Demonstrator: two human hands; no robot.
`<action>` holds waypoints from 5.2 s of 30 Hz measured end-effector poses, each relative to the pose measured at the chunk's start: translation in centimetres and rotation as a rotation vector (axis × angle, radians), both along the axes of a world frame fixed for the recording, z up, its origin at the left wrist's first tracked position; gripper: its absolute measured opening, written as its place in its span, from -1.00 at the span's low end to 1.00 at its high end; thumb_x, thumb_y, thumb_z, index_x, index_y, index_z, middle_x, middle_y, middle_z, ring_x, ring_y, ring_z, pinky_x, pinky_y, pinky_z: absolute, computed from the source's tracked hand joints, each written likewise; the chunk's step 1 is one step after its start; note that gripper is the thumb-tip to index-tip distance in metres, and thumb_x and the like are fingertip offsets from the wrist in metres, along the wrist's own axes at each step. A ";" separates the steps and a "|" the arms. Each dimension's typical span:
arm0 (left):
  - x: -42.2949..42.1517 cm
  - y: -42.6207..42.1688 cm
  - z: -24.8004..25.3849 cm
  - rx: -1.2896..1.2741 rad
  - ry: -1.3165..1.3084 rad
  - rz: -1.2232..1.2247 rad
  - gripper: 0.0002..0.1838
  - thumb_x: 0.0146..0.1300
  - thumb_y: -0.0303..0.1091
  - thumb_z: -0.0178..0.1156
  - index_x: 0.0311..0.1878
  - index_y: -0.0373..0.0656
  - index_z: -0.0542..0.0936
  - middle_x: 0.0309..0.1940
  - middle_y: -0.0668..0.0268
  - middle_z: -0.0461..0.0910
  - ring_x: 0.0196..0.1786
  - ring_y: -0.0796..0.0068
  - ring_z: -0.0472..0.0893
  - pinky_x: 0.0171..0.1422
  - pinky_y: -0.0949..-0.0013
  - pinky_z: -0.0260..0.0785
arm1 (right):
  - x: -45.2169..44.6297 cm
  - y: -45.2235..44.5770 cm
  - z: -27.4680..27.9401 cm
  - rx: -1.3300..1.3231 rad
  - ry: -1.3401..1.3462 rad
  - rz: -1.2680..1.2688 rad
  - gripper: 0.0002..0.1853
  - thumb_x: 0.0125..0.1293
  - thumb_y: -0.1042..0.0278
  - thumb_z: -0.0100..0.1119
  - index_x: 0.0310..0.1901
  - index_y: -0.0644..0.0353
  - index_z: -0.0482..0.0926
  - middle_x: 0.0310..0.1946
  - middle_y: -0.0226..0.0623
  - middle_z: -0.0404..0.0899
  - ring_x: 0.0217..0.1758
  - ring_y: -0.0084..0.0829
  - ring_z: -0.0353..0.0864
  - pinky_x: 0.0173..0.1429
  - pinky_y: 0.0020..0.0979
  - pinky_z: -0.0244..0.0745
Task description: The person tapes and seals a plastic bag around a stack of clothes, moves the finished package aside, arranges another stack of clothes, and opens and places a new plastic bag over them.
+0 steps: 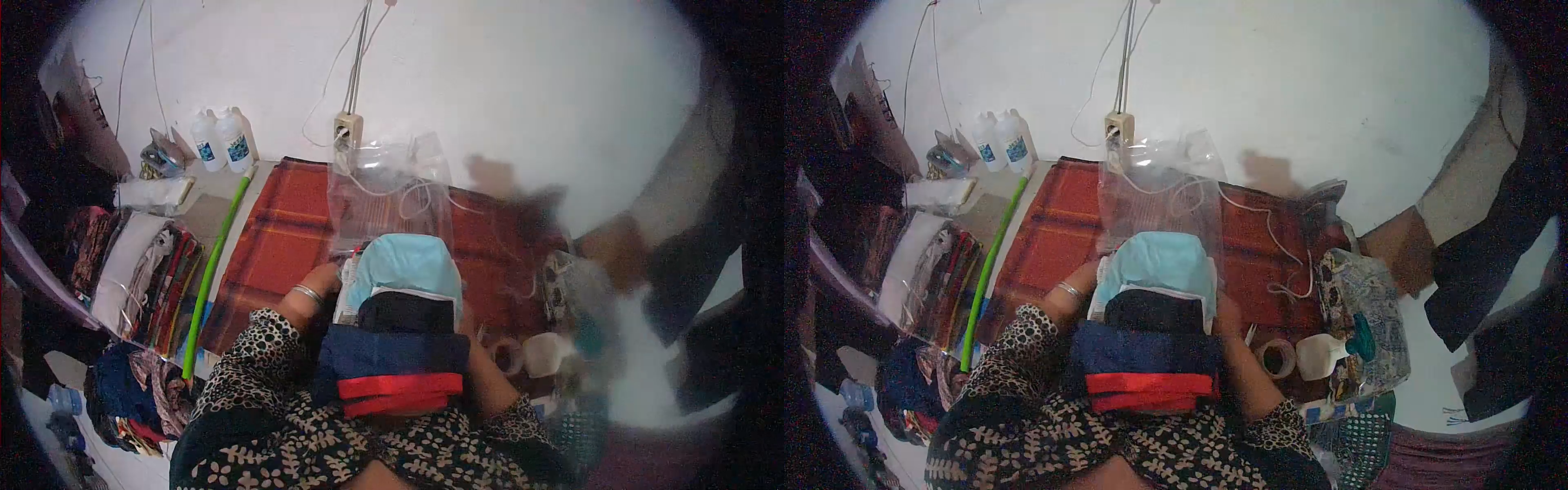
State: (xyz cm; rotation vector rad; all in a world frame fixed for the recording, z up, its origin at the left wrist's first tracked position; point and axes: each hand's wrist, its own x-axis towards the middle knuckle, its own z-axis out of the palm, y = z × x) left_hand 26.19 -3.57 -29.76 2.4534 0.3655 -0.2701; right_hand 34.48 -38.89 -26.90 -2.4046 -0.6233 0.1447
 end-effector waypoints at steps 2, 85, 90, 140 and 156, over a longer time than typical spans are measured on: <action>1.5 0.7 -1.9 -0.138 -0.102 -0.126 -0.57 0.16 -0.10 0.13 0.00 -0.18 0.59 -0.16 -0.02 0.63 -0.10 -0.05 0.63 -0.01 0.03 0.47 | 0.9 0.2 -1.7 0.022 -0.007 -0.006 -0.66 0.27 0.20 -0.03 -0.05 0.24 0.52 -0.20 0.05 0.61 -0.09 0.00 0.61 -0.07 -0.16 0.49; 4.1 2.8 -6.7 -0.138 -0.250 -0.473 -0.79 0.17 -0.28 0.10 -0.24 -0.13 0.65 -0.35 0.11 0.67 -0.29 0.14 0.66 -0.21 0.17 0.48 | 2.3 3.1 5.0 0.248 0.046 -0.017 -0.63 0.34 0.20 -0.10 0.05 0.23 0.49 -0.09 -0.14 0.58 -0.03 -0.16 0.56 0.05 -0.23 0.43; 3.2 3.0 -6.2 -0.143 -0.129 -0.484 -0.75 0.17 -0.22 0.11 -0.25 -0.16 0.65 -0.33 0.05 0.65 -0.26 0.08 0.65 -0.18 0.13 0.48 | 1.0 1.0 3.4 0.289 0.105 -0.012 -0.63 0.35 0.20 -0.11 0.05 0.23 0.49 -0.08 -0.15 0.57 -0.02 -0.17 0.55 0.05 -0.24 0.42; -6.3 -4.8 6.2 -0.448 -0.756 0.169 -0.83 0.31 -0.29 0.05 -0.27 -0.20 0.46 -0.47 0.26 0.50 -0.39 0.32 0.50 -0.23 0.26 0.38 | -3.5 -2.7 10.0 0.234 0.040 -0.008 -0.60 0.05 0.52 0.25 0.00 0.24 0.53 -0.18 -0.10 0.64 -0.11 -0.26 0.63 0.01 -0.30 0.46; -5.1 -2.7 15.2 -0.721 0.017 0.241 -0.72 0.31 -0.31 0.03 -0.05 -0.22 0.60 -0.10 0.22 0.61 -0.04 0.42 0.55 0.10 0.38 0.36 | -1.2 -0.2 10.7 0.593 0.515 -0.039 -0.74 0.26 0.41 0.13 -0.05 0.30 0.58 -0.19 -0.24 0.65 -0.14 -0.43 0.62 -0.01 -0.42 0.49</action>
